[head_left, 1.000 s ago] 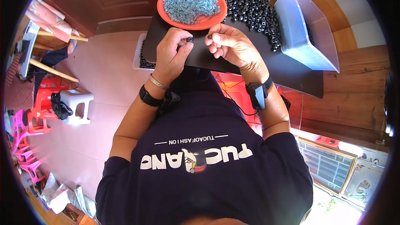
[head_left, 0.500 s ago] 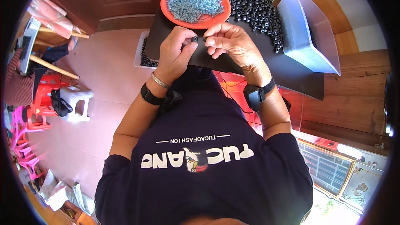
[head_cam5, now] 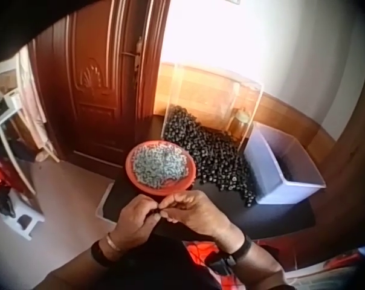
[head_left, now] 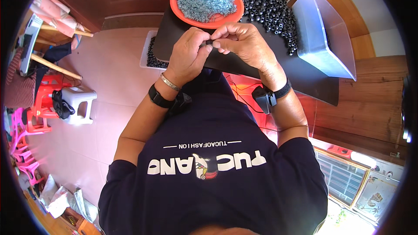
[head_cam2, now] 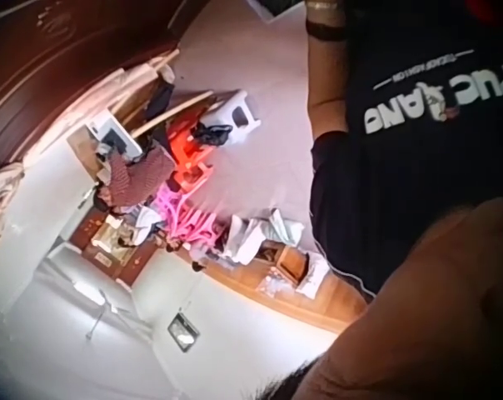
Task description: Manually sorting small black items from a red plate into a plastic storage container.
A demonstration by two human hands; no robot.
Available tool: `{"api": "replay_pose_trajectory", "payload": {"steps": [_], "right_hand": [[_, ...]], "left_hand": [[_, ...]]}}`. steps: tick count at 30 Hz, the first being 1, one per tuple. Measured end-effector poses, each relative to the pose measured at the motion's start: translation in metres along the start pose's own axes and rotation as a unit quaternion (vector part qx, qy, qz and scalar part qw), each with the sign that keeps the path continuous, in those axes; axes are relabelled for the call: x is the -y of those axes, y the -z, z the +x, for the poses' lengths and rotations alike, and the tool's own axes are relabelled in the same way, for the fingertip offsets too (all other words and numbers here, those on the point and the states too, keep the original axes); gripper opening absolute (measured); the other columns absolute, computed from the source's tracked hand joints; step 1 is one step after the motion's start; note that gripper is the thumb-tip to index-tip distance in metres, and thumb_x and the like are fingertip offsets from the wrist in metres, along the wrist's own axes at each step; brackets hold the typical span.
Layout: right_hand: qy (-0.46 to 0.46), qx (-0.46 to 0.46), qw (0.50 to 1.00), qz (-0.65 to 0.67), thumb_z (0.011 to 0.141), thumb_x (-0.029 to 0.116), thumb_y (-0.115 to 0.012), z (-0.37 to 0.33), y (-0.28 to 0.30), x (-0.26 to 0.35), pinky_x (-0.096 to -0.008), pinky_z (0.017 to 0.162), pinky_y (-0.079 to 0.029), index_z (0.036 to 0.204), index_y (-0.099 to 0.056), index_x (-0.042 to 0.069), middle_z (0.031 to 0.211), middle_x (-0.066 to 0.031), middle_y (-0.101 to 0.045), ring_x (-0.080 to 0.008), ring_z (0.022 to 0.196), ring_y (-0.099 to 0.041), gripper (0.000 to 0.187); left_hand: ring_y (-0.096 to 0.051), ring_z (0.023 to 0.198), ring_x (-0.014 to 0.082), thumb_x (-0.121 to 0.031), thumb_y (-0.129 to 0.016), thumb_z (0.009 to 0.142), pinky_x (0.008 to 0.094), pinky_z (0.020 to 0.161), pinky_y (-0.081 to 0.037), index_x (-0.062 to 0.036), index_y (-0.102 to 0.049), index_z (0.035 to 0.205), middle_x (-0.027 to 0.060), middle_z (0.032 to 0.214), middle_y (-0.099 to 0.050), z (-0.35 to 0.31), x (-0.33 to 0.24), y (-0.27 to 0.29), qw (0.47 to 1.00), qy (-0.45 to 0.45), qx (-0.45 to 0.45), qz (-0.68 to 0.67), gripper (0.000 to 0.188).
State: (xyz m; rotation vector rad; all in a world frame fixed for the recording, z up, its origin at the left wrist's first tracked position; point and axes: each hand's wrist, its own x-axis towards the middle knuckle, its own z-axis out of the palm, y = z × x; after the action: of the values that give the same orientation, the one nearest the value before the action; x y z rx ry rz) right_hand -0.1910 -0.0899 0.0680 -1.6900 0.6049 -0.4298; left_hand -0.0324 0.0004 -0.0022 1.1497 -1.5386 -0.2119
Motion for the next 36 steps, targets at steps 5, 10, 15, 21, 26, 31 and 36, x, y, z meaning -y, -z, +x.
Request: {"api": "replay_pose_trajectory", "payload": {"steps": [5, 10, 15, 21, 26, 31, 36], "right_hand": [[-0.002, 0.008, 1.000, 0.010, 0.084, 0.000, -0.066, 0.002, 0.000, -0.003, -0.0230, 0.066, -0.050, 0.094, -0.068, 0.002, 0.080, -0.0009, -0.065, -0.0066, 0.071, -0.057, 0.010], [-0.055, 0.025, 0.996, 0.068, 0.085, 0.009, -0.071, 0.005, 0.005, -0.006, -0.0237, 0.068, -0.053, 0.105, -0.062, 0.000, 0.086, -0.0046, -0.066, -0.0098, 0.075, -0.063, 0.023], [-0.126, 0.074, 0.969, 0.200, 0.084, 0.018, -0.074, 0.008, 0.004, -0.011, -0.0262, 0.072, -0.056, 0.116, -0.054, -0.001, 0.096, -0.0071, -0.065, -0.0139, 0.079, -0.066, 0.042], [-0.125, 0.111, 0.925, 0.342, 0.085, 0.014, -0.073, 0.010, -0.001, -0.023, -0.0240, 0.076, -0.054, 0.115, -0.054, 0.000, 0.097, -0.0048, -0.063, -0.0120, 0.085, -0.064, 0.038], [-0.081, 0.119, 0.915, 0.377, 0.083, 0.008, -0.073, 0.010, -0.006, -0.026, -0.0244, 0.079, -0.050, 0.116, -0.054, 0.000, 0.096, -0.0041, -0.062, -0.0108, 0.082, -0.059, 0.038], [-0.066, 0.090, 0.926, 0.361, 0.082, 0.007, -0.074, 0.010, -0.012, -0.029, -0.0247, 0.081, -0.050, 0.116, -0.053, 0.001, 0.096, -0.0028, -0.061, -0.0100, 0.083, -0.061, 0.040], [-0.067, 0.101, 0.930, 0.348, 0.085, 0.008, -0.071, 0.007, -0.008, -0.023, -0.0264, 0.080, -0.053, 0.115, -0.054, 0.000, 0.096, -0.0041, -0.062, -0.0115, 0.086, -0.062, 0.036]], "left_hand": [[-0.056, 0.074, 0.0294, 0.000, -0.063, 0.078, 0.0377, 0.067, -0.046, -0.0021, -0.054, 0.096, 0.0123, 0.083, -0.055, 0.000, 0.001, -0.001, 1.000, -0.001, -0.001, 0.003, 0.020], [-0.057, 0.074, 0.0290, 0.001, -0.064, 0.078, 0.0374, 0.067, -0.047, -0.0025, -0.054, 0.097, 0.0119, 0.084, -0.056, -0.001, -0.001, 0.001, 1.000, 0.001, -0.010, -0.013, 0.021], [-0.057, 0.086, 0.0286, 0.001, -0.065, 0.076, 0.0370, 0.075, -0.047, -0.0036, -0.057, 0.098, 0.0106, 0.095, -0.057, -0.001, -0.001, 0.004, 0.998, -0.054, -0.026, -0.003, 0.024], [-0.054, 0.103, 0.0294, 0.000, -0.067, 0.075, 0.0390, 0.086, -0.045, -0.0045, -0.061, 0.095, 0.0089, 0.104, -0.057, 0.005, -0.001, 0.007, 0.993, -0.105, -0.050, 0.007, 0.021], [-0.054, 0.105, 0.0290, -0.004, -0.068, 0.075, 0.0394, 0.089, -0.043, -0.0061, -0.062, 0.093, 0.0080, 0.106, -0.057, 0.002, 0.002, 0.005, 0.993, -0.103, -0.054, 0.008, 0.019], [-0.054, 0.105, 0.0284, -0.007, -0.068, 0.075, 0.0392, 0.091, -0.041, -0.0076, -0.062, 0.092, 0.0074, 0.107, -0.057, 0.002, 0.002, 0.004, 0.992, -0.111, -0.055, 0.023, 0.018], [-0.055, 0.103, 0.0281, -0.008, -0.067, 0.077, 0.0388, 0.090, -0.041, -0.0068, -0.061, 0.093, 0.0081, 0.107, -0.057, 0.001, 0.005, 0.004, 0.994, -0.096, -0.052, 0.021, 0.017]]}}
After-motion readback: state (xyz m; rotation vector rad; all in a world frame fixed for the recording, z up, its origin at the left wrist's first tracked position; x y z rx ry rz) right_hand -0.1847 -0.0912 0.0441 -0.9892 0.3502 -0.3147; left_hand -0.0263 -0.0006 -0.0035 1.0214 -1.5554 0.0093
